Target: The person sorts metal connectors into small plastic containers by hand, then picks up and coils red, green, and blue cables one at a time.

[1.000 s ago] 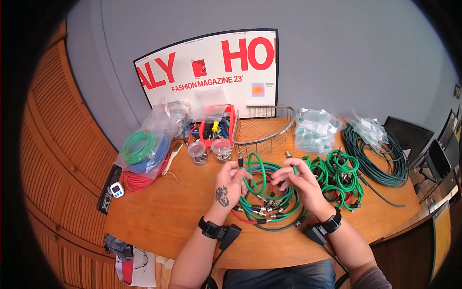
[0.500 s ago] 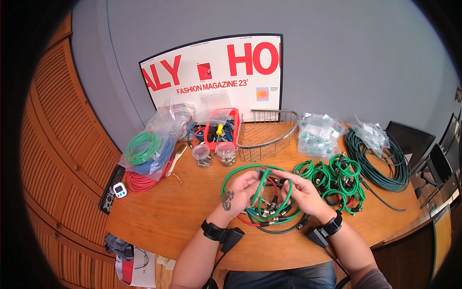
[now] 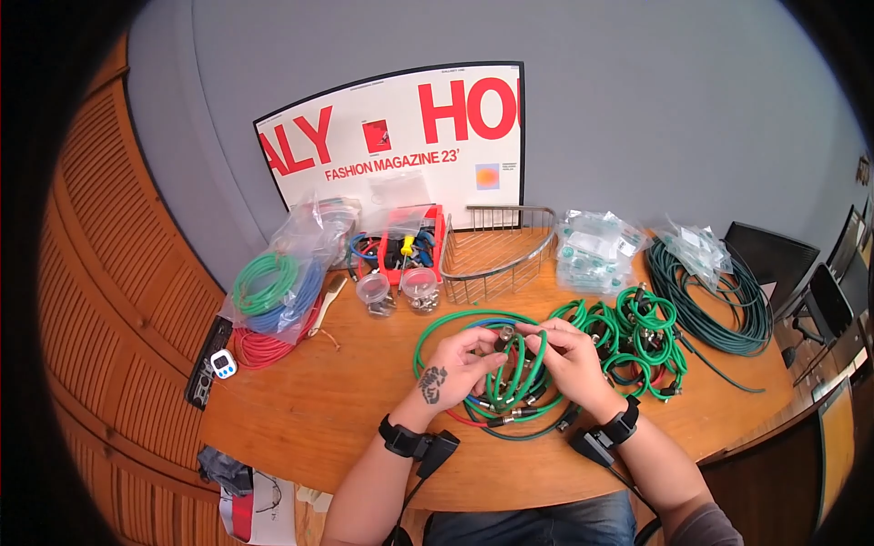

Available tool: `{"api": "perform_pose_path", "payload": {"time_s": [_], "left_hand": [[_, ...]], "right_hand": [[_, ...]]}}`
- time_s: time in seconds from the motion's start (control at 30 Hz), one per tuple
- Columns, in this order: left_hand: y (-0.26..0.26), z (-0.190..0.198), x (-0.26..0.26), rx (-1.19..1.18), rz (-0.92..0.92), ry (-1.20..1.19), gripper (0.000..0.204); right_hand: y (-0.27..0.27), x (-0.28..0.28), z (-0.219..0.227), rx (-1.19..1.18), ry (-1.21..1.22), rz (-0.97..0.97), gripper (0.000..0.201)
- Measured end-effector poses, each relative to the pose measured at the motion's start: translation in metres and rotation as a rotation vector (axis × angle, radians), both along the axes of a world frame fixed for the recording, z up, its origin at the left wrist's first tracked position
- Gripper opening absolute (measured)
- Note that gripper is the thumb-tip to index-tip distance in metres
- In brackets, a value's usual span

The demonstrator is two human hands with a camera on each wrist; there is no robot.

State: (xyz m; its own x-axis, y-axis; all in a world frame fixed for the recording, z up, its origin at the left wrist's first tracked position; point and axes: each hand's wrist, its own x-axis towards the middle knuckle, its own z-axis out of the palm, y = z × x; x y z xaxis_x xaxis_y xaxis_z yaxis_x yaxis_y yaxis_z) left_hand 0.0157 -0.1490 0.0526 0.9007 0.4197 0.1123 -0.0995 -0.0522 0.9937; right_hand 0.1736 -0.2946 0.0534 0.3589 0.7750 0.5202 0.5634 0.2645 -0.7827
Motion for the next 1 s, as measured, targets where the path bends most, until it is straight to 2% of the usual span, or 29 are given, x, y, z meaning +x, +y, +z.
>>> {"api": "perform_pose_path", "payload": {"time_s": [0.03, 0.1, 0.13, 0.27, 0.4, 0.5, 0.67, 0.73, 0.83, 0.93, 1.0], "left_hand": [[0.000, -0.001, 0.001, 0.000, -0.003, 0.001, 0.021], [0.000, -0.005, 0.001, -0.041, -0.017, -0.070, 0.023], [-0.001, -0.005, 0.001, -0.041, -0.019, -0.070, 0.023], [-0.002, -0.008, 0.002, -0.076, 0.052, -0.097, 0.020], [-0.002, -0.004, 0.004, -0.099, 0.086, -0.188, 0.017], [0.001, -0.006, 0.004, -0.125, 0.039, -0.169, 0.017], [-0.001, -0.016, 0.009, -0.186, 0.105, -0.203, 0.014], [-0.002, -0.011, 0.006, -0.212, 0.124, -0.193, 0.013], [0.000, -0.005, 0.002, -0.334, 0.115, -0.098, 0.014], [0.001, -0.007, 0.003, -0.411, 0.076, -0.139, 0.017], [-0.001, -0.011, 0.006, -0.419, 0.124, -0.133, 0.016]], "right_hand": [[0.000, -0.002, 0.000, 0.000, 0.001, -0.003, 0.024], [0.000, -0.005, 0.002, -0.112, 0.383, 0.022, 0.023], [0.005, -0.006, -0.003, -0.016, 0.410, 0.024, 0.027], [0.001, -0.009, 0.003, -0.039, 0.602, 0.097, 0.024], [0.002, -0.007, -0.007, -0.078, 0.507, 0.230, 0.014], [0.003, -0.012, -0.007, -0.167, 0.543, 0.274, 0.010], [0.001, -0.006, -0.010, -0.287, 0.429, 0.301, 0.026], [0.001, -0.004, -0.013, -0.281, 0.560, 0.373, 0.036], [0.000, -0.008, -0.013, -0.151, 0.449, 0.404, 0.039], [0.001, -0.010, -0.009, -0.196, 0.411, 0.324, 0.043], [0.001, -0.010, -0.010, -0.182, 0.398, 0.286, 0.040]]}}
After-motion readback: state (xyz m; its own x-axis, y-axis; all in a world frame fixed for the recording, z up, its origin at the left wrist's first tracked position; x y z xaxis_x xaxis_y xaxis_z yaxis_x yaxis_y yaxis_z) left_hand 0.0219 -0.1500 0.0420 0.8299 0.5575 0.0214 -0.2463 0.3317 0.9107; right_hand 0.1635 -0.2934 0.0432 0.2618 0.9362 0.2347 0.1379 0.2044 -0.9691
